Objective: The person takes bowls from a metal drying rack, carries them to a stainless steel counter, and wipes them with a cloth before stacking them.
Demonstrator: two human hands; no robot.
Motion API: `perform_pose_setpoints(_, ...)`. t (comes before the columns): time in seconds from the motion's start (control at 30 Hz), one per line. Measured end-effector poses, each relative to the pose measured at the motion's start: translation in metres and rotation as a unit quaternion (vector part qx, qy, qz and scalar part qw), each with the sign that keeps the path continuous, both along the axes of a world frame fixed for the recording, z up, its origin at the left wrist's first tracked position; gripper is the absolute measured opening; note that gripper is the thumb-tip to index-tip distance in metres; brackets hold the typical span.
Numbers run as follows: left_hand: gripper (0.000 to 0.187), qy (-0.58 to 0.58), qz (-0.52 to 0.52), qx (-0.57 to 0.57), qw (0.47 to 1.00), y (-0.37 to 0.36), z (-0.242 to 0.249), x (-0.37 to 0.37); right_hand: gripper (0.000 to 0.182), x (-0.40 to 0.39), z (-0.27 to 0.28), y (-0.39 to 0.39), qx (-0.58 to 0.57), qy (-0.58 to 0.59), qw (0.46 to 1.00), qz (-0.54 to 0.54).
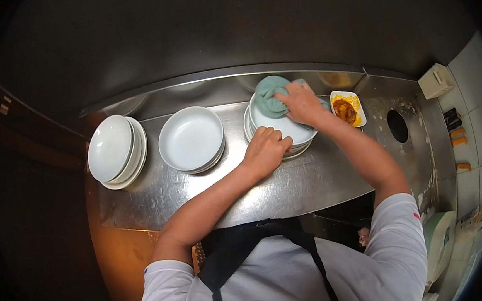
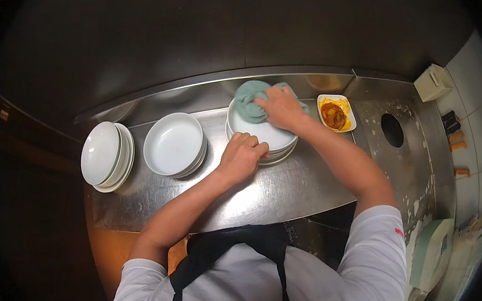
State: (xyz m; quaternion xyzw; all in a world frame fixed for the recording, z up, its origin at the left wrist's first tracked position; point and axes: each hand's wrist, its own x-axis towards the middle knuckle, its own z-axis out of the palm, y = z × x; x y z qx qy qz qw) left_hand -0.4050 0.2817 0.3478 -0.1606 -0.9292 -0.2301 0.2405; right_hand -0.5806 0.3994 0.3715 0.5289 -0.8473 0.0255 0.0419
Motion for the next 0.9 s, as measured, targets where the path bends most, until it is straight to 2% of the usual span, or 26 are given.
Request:
perform_pose_setpoints(0.07,0.008,-0.001,0.002,0.006,1.000,0.000,-0.002,0.000,0.049,0.010,0.015,0.008,0.053,0.008,0.996,-0.069)
perform_pose_setpoints(0.13,0.009,0.001,-0.002,0.015,1.000,0.000,-0.005,0.000,0.051,0.022,0.024,0.010,0.096,-0.115,0.978,-0.144)
perform_pose_setpoints(0.17,0.018,0.002,0.000,0.047,0.999,-0.001,-0.005,0.000,0.054,0.027,0.026,0.010,0.115,-0.172,0.961,-0.181)
perform_pose_setpoints(0.2,0.027,0.003,0.003,0.080,0.997,-0.002,-0.007,0.001,0.061,0.030,0.022,0.011,0.083,-0.197,0.961,-0.174)
perform_pose_setpoints(0.23,0.037,0.005,0.005,0.114,0.993,-0.001,-0.009,0.002,0.056,0.037,0.027,0.007,0.069,-0.277,0.942,-0.176)
perform_pose_setpoints(0.3,0.060,0.074,0.035,0.149,0.985,0.001,-0.022,0.002,0.052,0.035,-0.012,-0.001,-0.038,-0.416,0.893,-0.168)
perform_pose_setpoints(0.33,0.072,0.109,0.048,0.167,0.979,0.002,-0.028,0.000,0.052,0.039,-0.011,-0.005,-0.128,-0.545,0.804,-0.202)
perform_pose_setpoints(0.37,0.077,0.138,0.035,0.170,0.975,0.002,-0.035,-0.003,0.052,0.043,-0.010,-0.010,-0.214,-0.655,0.688,-0.227)
perform_pose_setpoints(0.4,0.082,0.166,0.020,0.171,0.971,0.001,-0.037,-0.006,0.051,0.045,-0.008,-0.012,-0.295,-0.745,0.549,-0.240)
perform_pose_setpoints(0.43,0.088,0.193,0.004,0.172,0.966,-0.002,-0.038,-0.010,0.051,0.044,-0.005,-0.008,-0.391,-0.772,0.463,-0.192)
perform_pose_setpoints(0.47,0.080,0.229,-0.005,0.225,0.947,-0.001,-0.040,-0.015,0.051,0.042,0.000,0.001,-0.477,-0.784,0.370,-0.140)
perform_pose_setpoints(0.5,0.081,0.143,0.000,0.154,0.978,-0.006,-0.034,-0.014,0.051,0.040,0.007,0.013,-0.552,-0.783,0.273,-0.087)
perform_pose_setpoints(0.57,0.085,-0.033,0.011,0.007,0.999,-0.025,-0.010,-0.002,0.053,0.032,0.020,0.049,-0.644,-0.704,0.291,-0.071)
perform_pose_setpoints(0.6,0.059,0.037,0.022,-0.096,0.994,-0.029,0.001,-0.004,0.053,0.024,0.016,0.070,-0.685,-0.652,0.312,-0.091)
perform_pose_setpoints(0.63,0.051,-0.056,-0.010,-0.140,0.989,-0.033,0.012,-0.009,0.054,0.019,0.014,0.089,-0.723,-0.596,0.331,-0.112)
perform_pose_setpoints(0.7,0.040,-0.235,-0.074,-0.224,0.943,-0.042,0.028,-0.021,0.054,0.036,0.035,0.121,-0.754,-0.580,0.292,-0.100)
perform_pose_setpoints(0.73,0.039,-0.069,-0.127,-0.208,0.967,-0.048,0.024,-0.025,0.054,0.048,0.043,0.132,-0.769,-0.571,0.273,-0.092)
perform_pose_setpoints(0.83,0.040,-0.080,-0.171,-0.203,0.961,-0.051,0.038,-0.036,0.054,0.084,0.030,0.153,-0.819,-0.473,0.313,-0.086)
perform_pose_setpoints(0.9,0.041,-0.025,-0.201,-0.181,0.963,-0.049,0.043,-0.043,0.054,0.112,0.017,0.153,-0.846,-0.429,0.295,-0.116)
